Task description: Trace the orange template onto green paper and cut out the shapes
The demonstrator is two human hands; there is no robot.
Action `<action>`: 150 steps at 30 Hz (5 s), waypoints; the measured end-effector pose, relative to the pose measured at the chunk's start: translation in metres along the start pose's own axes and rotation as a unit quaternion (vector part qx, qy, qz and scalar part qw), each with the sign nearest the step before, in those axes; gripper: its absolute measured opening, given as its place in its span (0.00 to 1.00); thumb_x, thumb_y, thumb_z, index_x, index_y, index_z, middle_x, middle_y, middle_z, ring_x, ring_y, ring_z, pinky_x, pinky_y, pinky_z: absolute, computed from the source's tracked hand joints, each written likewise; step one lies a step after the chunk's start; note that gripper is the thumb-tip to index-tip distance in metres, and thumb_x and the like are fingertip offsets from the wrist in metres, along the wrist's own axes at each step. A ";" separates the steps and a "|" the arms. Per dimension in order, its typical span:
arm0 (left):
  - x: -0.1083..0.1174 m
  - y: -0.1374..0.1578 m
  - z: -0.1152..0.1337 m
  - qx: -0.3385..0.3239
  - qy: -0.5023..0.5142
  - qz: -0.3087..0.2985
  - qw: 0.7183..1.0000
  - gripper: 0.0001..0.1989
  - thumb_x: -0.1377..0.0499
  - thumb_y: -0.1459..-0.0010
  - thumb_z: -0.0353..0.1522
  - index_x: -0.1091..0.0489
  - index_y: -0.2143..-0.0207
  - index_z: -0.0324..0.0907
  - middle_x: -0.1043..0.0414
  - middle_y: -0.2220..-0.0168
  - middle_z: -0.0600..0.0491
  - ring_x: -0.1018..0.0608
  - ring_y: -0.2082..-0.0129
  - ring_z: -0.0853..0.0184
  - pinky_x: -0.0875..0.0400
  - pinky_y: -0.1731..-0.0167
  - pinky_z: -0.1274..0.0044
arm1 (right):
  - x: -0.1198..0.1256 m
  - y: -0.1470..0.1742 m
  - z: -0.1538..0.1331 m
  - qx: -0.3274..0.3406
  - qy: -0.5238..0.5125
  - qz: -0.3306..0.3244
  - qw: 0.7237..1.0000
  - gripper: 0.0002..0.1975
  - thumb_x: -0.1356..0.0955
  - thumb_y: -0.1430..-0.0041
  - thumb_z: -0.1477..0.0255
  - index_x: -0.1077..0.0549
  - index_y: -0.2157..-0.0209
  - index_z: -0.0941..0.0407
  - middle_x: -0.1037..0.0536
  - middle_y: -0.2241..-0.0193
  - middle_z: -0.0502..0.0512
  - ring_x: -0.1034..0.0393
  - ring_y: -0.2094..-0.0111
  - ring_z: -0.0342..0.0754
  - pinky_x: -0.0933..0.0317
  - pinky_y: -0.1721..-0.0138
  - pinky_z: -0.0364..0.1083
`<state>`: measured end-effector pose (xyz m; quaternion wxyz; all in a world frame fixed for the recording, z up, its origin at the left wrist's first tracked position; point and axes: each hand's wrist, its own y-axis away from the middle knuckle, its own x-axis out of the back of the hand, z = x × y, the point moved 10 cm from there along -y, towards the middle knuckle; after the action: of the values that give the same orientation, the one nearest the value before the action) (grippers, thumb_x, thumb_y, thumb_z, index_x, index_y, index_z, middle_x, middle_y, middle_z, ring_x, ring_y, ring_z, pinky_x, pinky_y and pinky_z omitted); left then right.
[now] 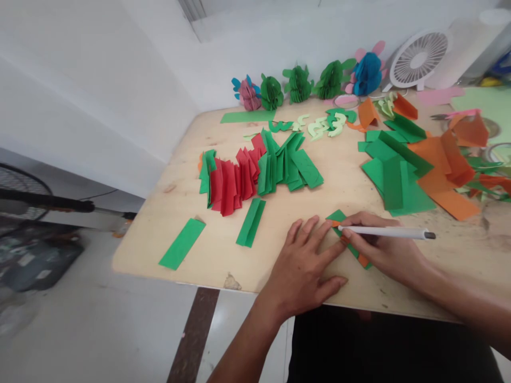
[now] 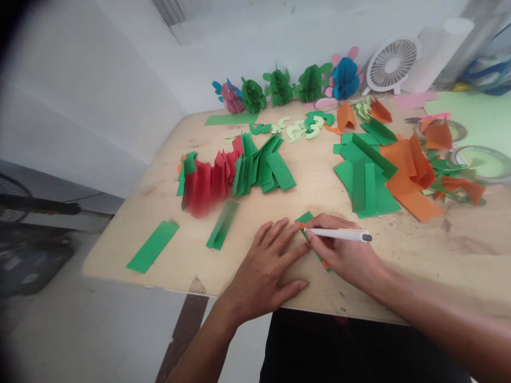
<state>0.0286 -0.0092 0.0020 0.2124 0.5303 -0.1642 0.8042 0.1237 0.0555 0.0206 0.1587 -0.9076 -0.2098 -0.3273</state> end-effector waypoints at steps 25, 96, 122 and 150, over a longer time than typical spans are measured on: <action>0.000 -0.002 -0.001 0.003 0.004 -0.002 1.000 0.31 0.48 0.40 0.48 0.46 0.36 0.52 0.52 0.32 0.49 0.52 0.32 0.53 0.58 0.36 0.56 | 0.001 -0.002 0.001 -0.017 -0.037 0.003 0.999 0.06 0.35 0.39 0.72 0.26 0.67 0.54 0.21 0.73 0.51 0.29 0.76 0.44 0.37 0.77 0.42; 0.001 -0.001 0.001 0.002 0.007 0.008 1.000 0.27 0.47 0.40 0.47 0.40 0.39 0.50 0.50 0.33 0.49 0.51 0.33 0.53 0.57 0.37 0.56 | 0.009 0.012 0.005 -0.033 0.029 0.005 0.999 0.05 0.35 0.39 0.71 0.28 0.67 0.53 0.21 0.74 0.50 0.28 0.75 0.45 0.36 0.75 0.43; 0.001 -0.001 0.001 -0.004 0.011 0.015 1.000 0.27 0.47 0.40 0.46 0.39 0.40 0.51 0.49 0.34 0.48 0.50 0.33 0.51 0.57 0.37 0.55 | 0.009 0.015 0.012 -0.046 0.012 0.018 0.999 0.06 0.36 0.39 0.70 0.27 0.67 0.53 0.21 0.73 0.52 0.27 0.74 0.47 0.36 0.75 0.45; 0.001 -0.001 0.000 -0.007 0.007 0.019 1.000 0.29 0.47 0.40 0.46 0.43 0.37 0.52 0.49 0.34 0.48 0.50 0.33 0.51 0.56 0.37 0.54 | 0.001 0.013 0.008 -0.043 -0.006 -0.017 0.999 0.08 0.36 0.38 0.69 0.26 0.67 0.53 0.20 0.72 0.52 0.27 0.72 0.48 0.36 0.75 0.45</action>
<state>0.0288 -0.0080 0.0029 0.2014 0.5202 -0.1786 0.8105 0.1351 0.0478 0.0128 0.1129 -0.9117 -0.2121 -0.3333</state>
